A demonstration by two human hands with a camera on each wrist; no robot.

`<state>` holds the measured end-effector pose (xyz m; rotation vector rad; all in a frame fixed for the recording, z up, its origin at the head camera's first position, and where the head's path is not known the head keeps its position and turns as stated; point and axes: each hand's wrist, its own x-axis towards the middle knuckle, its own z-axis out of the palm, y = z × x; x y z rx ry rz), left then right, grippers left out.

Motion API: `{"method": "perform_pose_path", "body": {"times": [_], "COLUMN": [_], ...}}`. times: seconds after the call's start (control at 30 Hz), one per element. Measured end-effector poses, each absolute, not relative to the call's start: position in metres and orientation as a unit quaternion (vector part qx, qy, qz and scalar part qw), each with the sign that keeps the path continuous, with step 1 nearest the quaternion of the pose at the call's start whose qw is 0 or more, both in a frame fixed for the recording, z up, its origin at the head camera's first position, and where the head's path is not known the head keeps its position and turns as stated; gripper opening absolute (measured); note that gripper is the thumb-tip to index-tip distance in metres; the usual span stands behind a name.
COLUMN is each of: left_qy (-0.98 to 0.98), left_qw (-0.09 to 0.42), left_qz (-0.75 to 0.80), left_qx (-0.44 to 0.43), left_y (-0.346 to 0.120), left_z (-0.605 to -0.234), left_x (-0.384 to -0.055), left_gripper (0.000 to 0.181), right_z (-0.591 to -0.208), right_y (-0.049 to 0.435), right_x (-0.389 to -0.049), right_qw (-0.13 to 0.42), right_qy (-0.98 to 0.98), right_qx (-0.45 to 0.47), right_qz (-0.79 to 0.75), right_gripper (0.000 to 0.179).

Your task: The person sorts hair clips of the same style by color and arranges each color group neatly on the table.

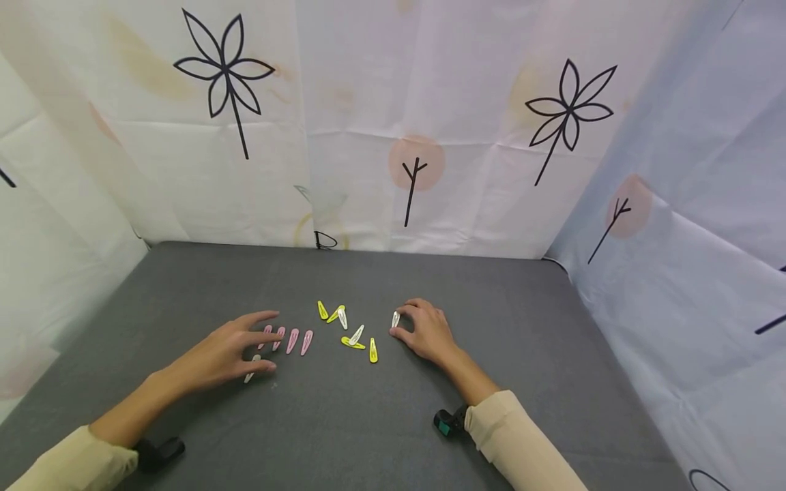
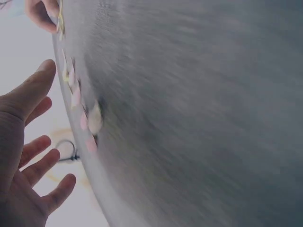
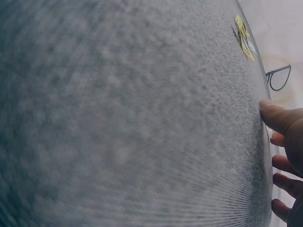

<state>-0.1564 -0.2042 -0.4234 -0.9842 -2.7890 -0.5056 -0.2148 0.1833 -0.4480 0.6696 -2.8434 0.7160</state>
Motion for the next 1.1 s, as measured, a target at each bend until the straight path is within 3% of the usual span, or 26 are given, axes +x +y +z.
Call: {"method": "perform_pose_path", "body": {"times": [0.4, 0.63, 1.1], "left_qy": [-0.919, -0.917, -0.922], "left_qw": [0.074, 0.044, 0.008], "left_qz": [-0.153, -0.152, -0.135], "left_qx": [-0.356, -0.367, -0.361], "left_y": [-0.145, -0.111, -0.078], "left_z": [-0.420, -0.427, -0.436], "left_x": [-0.191, -0.209, -0.217], "left_gripper": [0.045, 0.042, 0.036], "right_z": [-0.448, -0.449, -0.449], "right_y": [0.185, 0.184, 0.183], "right_x": [-0.214, -0.215, -0.214], "right_qw": [0.063, 0.066, 0.067], "right_qy": [-0.943, -0.943, -0.944], "right_qx": [0.220, 0.221, 0.220], "right_qz": [0.240, 0.239, 0.238], "right_gripper": [0.045, 0.045, 0.046]}}
